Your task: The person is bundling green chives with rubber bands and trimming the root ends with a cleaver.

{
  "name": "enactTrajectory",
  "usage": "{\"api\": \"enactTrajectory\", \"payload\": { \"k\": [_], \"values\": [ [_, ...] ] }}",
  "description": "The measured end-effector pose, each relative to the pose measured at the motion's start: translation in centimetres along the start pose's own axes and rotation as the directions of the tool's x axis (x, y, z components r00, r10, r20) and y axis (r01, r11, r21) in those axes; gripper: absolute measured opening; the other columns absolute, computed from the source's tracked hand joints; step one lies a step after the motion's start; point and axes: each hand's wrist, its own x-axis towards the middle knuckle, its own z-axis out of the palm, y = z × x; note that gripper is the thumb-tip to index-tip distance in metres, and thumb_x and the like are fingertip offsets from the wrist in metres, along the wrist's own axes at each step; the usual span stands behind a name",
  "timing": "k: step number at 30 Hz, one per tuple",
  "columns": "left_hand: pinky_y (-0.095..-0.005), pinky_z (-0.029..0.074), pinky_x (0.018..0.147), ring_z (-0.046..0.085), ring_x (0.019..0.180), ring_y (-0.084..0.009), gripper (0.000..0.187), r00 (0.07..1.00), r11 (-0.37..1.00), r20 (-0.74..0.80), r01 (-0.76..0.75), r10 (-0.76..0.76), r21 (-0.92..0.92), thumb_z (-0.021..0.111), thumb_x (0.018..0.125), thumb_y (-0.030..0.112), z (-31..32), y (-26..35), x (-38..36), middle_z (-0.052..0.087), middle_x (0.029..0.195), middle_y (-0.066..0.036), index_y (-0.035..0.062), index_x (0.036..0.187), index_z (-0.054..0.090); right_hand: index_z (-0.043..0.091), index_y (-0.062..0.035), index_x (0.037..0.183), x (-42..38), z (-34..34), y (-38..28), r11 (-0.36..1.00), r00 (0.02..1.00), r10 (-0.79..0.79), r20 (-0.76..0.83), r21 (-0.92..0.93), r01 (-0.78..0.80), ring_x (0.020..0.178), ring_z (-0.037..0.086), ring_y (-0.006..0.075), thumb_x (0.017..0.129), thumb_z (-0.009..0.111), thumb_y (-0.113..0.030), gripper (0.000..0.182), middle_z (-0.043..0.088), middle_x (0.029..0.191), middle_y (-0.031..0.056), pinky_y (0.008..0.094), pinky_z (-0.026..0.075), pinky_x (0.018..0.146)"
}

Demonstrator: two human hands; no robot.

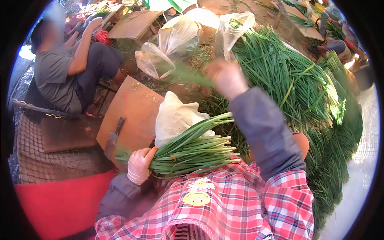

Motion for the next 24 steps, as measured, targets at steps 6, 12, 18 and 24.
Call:
{"api": "enactTrajectory", "payload": {
  "k": [6, 12, 18, 24],
  "values": [
    [-0.0409, 0.046, 0.079, 0.054, 0.093, -0.0336, 0.064, 0.980, 0.995, -0.198, -0.019, -0.001, -0.102, 0.059, 0.063, -0.004, 0.0, -0.4, 0.3, 0.045, 0.125, -0.017, 0.0062, 0.125, 0.048, 0.063, -0.0094, 0.088, -9.4, 4.9, 0.9, 0.883, 0.765, 0.378, 0.522, -0.450, -0.129, 0.075, 0.061, 0.0356, 0.085, 0.056, -0.034, 0.026, 0.063, 0.073, 0.0152, 0.0458, 0.047, 0.067],
    [-0.0406, 0.049, 0.075, 0.055, 0.090, -0.0351, 0.065, 0.967, 0.950, 0.208, 0.199, -0.150, -0.242, 0.069, 0.064, 0.010, 0.0, -1.4, 2.6, 0.051, 0.117, -0.016, 0.0073, 0.125, 0.048, 0.063, -0.0105, 0.090, -9.6, 3.1, 0.1, 0.890, 0.777, 0.317, 0.544, -0.454, -0.045, 0.075, 0.061, 0.0363, 0.086, 0.055, -0.036, 0.027, 0.063, 0.074, 0.0165, 0.0453, 0.048, 0.067],
    [-0.0415, 0.048, 0.067, 0.058, 0.076, -0.0346, 0.042, 0.908, 0.952, 0.354, 0.281, -0.223, -0.123, 0.066, 0.069, 0.022, 0.1, -1.3, 1.2, 0.058, 0.081, -0.017, 0.0107, 0.108, 0.058, 0.066, -0.0123, 0.091, -9.3, -0.6, 5.7, 0.601, 0.809, 0.499, 0.311, -0.796, -0.065, 0.081, 0.063, 0.0339, 0.085, 0.055, -0.031, 0.023, 0.066, 0.086, 0.0154, 0.0446, 0.050, 0.069],
    [-0.0450, 0.048, 0.065, 0.060, 0.076, -0.0382, 0.035, 0.910, 0.917, 0.305, 0.348, -0.280, -0.195, 0.065, 0.070, 0.018, 0.2, -0.4, 0.4, 0.062, 0.083, -0.019, 0.0067, 0.102, 0.057, 0.070, -0.0119, 0.088, -6.9, -3.0, -3.0, 0.676, 0.801, 0.404, 0.442, -0.734, 0.064, 0.080, 0.064, 0.0303, 0.078, 0.063, -0.040, 0.031, 0.067, 0.082, 0.0111, 0.0400, 0.050, 0.070]
  ]
}}
